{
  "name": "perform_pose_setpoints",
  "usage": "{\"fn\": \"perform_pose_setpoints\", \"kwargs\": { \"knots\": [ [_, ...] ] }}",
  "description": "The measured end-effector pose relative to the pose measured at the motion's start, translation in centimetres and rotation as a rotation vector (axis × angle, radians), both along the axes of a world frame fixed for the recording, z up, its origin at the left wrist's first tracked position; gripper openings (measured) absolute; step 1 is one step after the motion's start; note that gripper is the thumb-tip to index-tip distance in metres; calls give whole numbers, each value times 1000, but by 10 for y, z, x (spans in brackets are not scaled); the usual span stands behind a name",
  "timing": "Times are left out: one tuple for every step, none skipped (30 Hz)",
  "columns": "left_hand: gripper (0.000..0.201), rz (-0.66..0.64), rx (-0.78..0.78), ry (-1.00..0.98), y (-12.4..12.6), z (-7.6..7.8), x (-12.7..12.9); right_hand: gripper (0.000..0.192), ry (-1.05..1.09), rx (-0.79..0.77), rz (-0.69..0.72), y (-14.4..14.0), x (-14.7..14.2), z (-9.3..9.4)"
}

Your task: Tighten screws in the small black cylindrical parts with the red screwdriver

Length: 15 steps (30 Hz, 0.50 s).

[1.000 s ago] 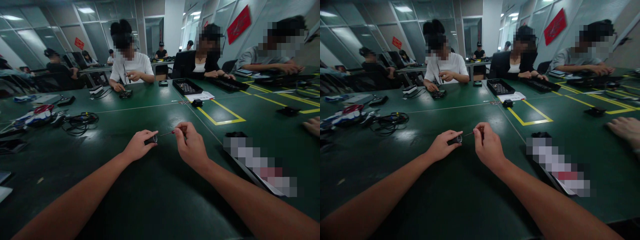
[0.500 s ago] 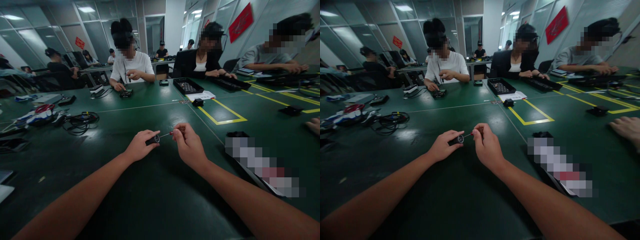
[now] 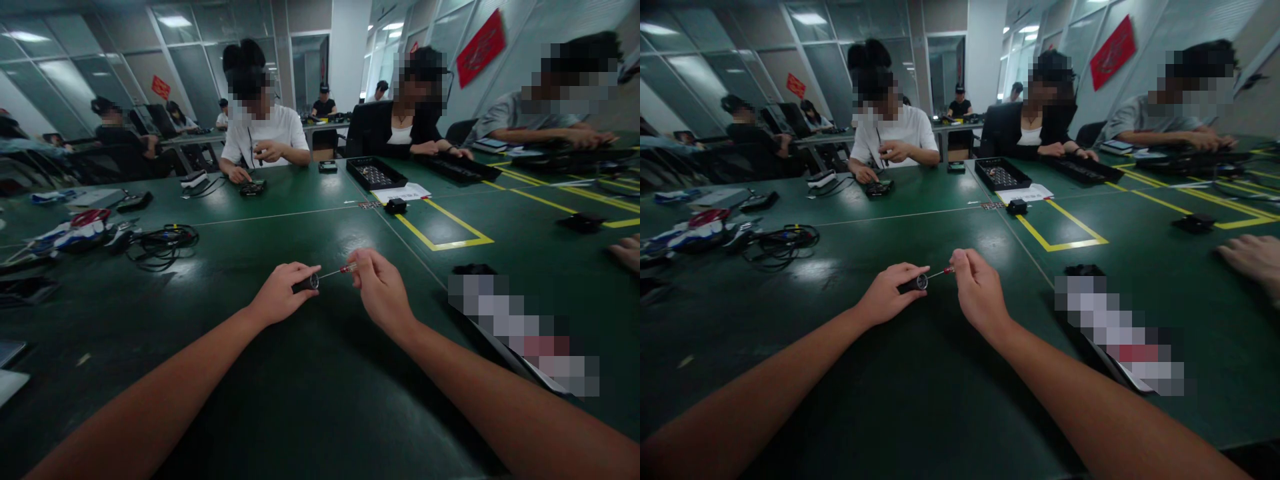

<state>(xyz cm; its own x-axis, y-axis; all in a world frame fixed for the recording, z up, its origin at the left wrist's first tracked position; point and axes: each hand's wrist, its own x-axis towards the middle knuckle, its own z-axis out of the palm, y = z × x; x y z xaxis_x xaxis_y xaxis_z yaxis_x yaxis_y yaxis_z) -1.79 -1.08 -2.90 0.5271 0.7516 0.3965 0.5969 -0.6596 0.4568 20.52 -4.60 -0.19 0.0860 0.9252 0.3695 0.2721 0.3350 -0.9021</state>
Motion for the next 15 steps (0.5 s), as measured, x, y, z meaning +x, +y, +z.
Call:
{"fn": "perform_pose_setpoints", "kwargs": {
  "knots": [
    [50, 1, -2, 6, 0, 0, 0, 34, -22, 6, -13, -1, 0, 1],
    [51, 3, -2, 9, 0, 0, 0, 31, -25, 18, -23, -1, -1, 2],
    [51, 4, -1, 9, 0, 0, 0, 27, -9, 33, -27, -1, -1, 1],
    [51, 6, 0, 9, 0, 0, 0, 24, 15, 42, -22, -1, -2, 0],
    [52, 9, 0, 9, 0, 0, 0, 22, 40, 44, -13, -1, -2, -1],
    [51, 12, -1, 11, 0, 1, 0, 22, 56, 40, -5, 0, -3, -3],
    [51, 12, -4, 14, 0, 2, 0, 23, 64, 31, -1, 2, -3, -6],
    [51, 13, -6, 14, -1, 3, 0, 23, 73, 18, -1, 4, -3, -8],
    [51, 14, -5, 10, -1, 4, 0, 24, 101, -5, -3, 7, -3, -10],
    [52, 17, -2, 4, -1, 5, 0, 24, 147, -32, -12, 10, -2, -12],
    [53, 21, 1, -3, -1, 6, 0, 24, 221, -68, -19, 13, -1, -14],
    [54, 27, -2, -7, -1, 6, -1, 23, 317, -125, -32, 16, 0, -15],
    [55, 35, -14, -4, -1, 7, -1, 22, 386, -168, -63, 19, 2, -16],
    [55, 42, -32, 3, 0, 7, -2, 20, 417, -186, -116, 22, 3, -16],
    [55, 47, -55, 13, 0, 7, -3, 19, 414, -195, -140, 24, 5, -16]
  ]
}}
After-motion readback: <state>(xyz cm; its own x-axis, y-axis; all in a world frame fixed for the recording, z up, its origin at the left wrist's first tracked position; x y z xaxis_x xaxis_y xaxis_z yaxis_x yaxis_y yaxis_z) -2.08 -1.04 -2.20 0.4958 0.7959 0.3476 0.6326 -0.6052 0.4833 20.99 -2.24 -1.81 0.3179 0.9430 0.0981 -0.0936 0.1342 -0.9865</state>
